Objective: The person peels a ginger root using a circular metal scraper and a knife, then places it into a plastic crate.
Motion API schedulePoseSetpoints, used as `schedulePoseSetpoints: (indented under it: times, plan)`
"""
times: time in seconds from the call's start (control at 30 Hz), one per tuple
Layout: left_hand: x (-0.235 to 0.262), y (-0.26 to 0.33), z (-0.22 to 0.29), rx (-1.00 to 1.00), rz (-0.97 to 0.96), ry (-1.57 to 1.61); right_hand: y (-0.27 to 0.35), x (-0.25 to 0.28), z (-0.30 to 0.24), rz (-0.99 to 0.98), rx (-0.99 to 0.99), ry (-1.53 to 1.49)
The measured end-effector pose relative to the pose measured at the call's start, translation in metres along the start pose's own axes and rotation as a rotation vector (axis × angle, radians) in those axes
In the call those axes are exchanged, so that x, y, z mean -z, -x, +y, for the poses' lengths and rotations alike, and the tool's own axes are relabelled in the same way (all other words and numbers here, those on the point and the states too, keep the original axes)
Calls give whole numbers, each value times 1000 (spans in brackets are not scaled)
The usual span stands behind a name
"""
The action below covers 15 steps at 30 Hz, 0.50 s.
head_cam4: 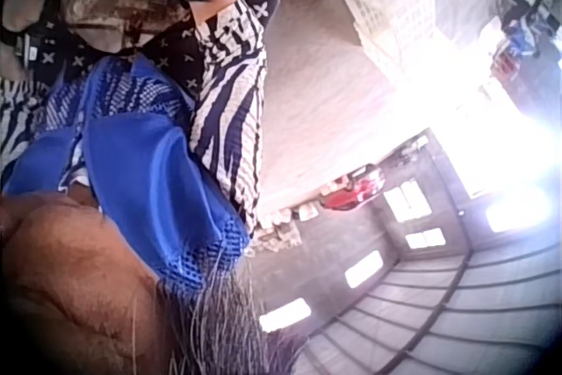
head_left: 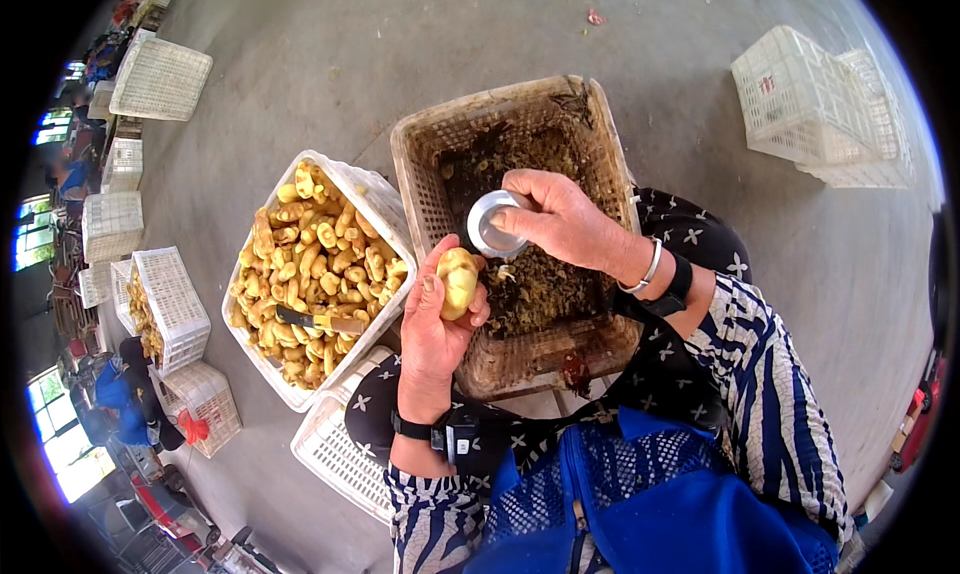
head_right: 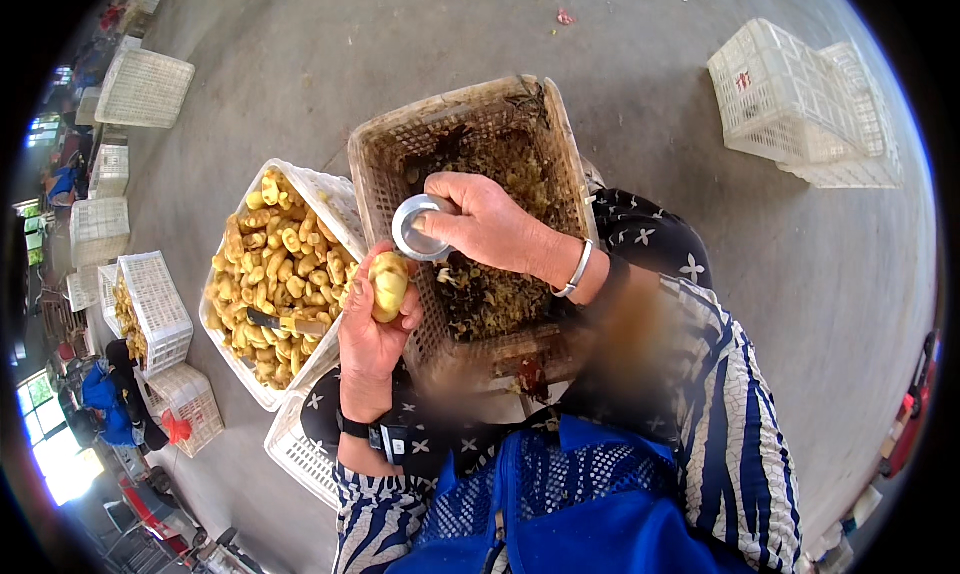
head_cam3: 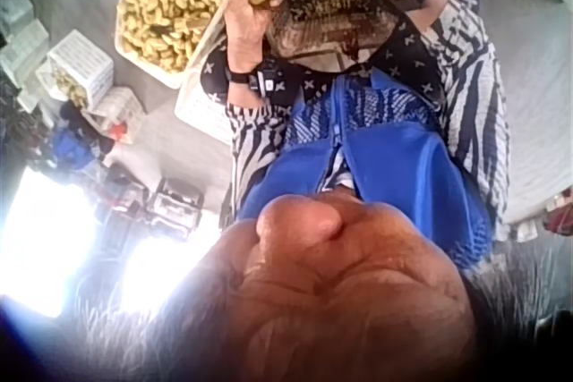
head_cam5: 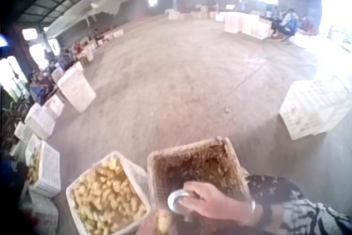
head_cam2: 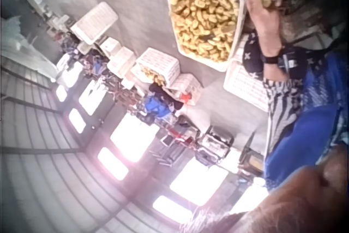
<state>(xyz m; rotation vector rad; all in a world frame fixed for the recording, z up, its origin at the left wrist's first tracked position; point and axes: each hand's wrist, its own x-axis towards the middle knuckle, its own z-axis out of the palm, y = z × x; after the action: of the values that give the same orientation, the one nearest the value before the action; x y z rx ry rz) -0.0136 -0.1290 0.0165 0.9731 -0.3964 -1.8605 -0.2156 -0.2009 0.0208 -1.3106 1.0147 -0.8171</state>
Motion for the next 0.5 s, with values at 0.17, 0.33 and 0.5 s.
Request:
schedulePoseSetpoints:
  times: [0.17, 0.33, 0.5]
  plan:
    - [12, -1, -3, -87, -83, -258, 5, 4, -5, -40, 83, 100]
    - [-1, 1, -5, -187, 69, -752, 5, -4, 7, -138, 54, -83]
    - [9, 4, -6, -164, -23, -512, 7, -1, -3, -74, -10, 50]
